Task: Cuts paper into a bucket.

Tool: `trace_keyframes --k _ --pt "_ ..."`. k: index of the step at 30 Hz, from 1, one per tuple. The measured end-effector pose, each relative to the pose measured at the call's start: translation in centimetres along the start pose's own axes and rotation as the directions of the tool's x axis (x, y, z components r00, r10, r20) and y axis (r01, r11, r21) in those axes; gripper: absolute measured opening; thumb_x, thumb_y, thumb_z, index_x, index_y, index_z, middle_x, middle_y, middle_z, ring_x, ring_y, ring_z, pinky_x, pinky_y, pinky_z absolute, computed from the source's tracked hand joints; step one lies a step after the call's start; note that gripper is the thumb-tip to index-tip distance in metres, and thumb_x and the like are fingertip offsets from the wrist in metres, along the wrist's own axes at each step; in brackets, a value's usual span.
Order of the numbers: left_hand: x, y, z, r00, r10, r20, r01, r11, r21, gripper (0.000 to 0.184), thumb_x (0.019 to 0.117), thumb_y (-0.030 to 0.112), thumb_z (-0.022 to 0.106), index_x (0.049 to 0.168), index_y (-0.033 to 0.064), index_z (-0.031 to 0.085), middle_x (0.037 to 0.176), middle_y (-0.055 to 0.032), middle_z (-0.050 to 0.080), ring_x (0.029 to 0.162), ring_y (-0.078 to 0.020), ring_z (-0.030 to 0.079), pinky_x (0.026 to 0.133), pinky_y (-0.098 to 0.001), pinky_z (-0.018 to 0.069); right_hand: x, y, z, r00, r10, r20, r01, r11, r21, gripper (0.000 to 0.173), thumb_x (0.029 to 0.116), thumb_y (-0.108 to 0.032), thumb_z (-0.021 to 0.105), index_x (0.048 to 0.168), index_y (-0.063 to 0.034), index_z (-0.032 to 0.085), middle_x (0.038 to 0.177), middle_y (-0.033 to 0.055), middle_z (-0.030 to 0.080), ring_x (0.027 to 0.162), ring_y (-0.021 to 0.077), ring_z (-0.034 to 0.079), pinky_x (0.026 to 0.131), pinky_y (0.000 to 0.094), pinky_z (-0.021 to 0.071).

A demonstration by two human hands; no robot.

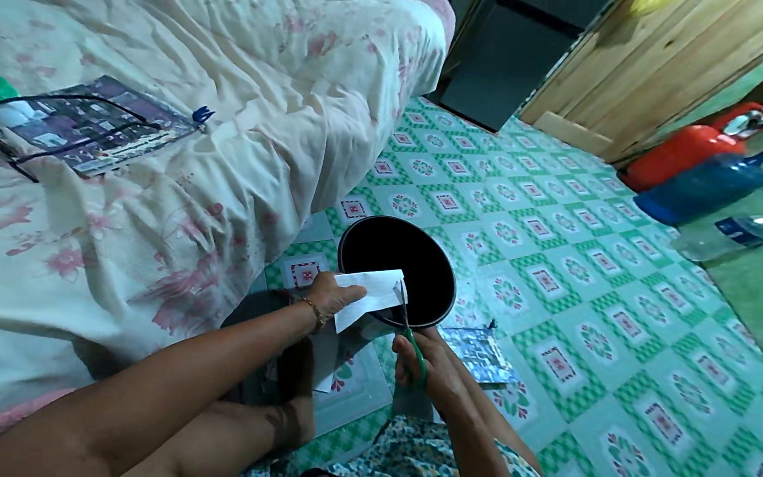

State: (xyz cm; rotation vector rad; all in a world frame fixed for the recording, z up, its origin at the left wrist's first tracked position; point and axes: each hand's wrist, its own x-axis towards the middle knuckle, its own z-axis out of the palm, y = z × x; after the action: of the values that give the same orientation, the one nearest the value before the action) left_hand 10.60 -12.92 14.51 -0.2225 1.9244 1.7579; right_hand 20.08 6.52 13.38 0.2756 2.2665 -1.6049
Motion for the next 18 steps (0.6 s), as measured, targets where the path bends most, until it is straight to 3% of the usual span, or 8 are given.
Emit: trace_keyframes --k 4,9,18 --pt "-0.04 0.09 -0.03 1.000 -0.003 0.001 0.003 1.000 0.002 0.028 0.0958 0.005 0.070 0.120 -0.0071 0.062 0.103 -0.0144 0.066 0.087 -0.0117 0.063 0.083 -0.0271 0.0531 0.06 -0.07 0.22 1.000 0.023 -0.004 -0.023 1.000 0.017 0.027 0.1064 -0.025 0.050 0.097 -0.0013 0.059 0.059 -0.0040 0.060 0.050 0.0036 0.058 0.052 0.0184 0.0500" --pt "-0.18 0.13 -0.01 0.999 -0.005 0.055 0.002 0.999 0.042 0.026 0.0958 0.005 0.070 0.118 -0.0074 0.062 0.100 -0.0130 0.066 0.084 -0.0104 0.062 0.081 -0.0266 0.0528 0.22 -0.50 0.26 0.999 0.034 0.033 -0.032 0.999 -0.038 0.036 0.1085 -0.030 0.043 0.106 0.0022 0.058 0.066 -0.0022 0.062 0.057 0.0055 0.062 0.059 0.0215 0.0530" --pt "0.07 0.10 -0.17 0.999 -0.003 0.038 0.002 0.999 0.033 0.025 0.0955 0.006 0.071 0.116 -0.0064 0.064 0.098 -0.0121 0.066 0.082 -0.0102 0.063 0.081 -0.0268 0.0533 0.45 -0.51 0.15 0.999 0.037 -0.011 -0.036 0.999 0.036 0.027 0.1066 -0.025 0.050 0.097 -0.0011 0.059 0.059 -0.0033 0.060 0.049 0.0039 0.058 0.052 0.0188 0.0501"
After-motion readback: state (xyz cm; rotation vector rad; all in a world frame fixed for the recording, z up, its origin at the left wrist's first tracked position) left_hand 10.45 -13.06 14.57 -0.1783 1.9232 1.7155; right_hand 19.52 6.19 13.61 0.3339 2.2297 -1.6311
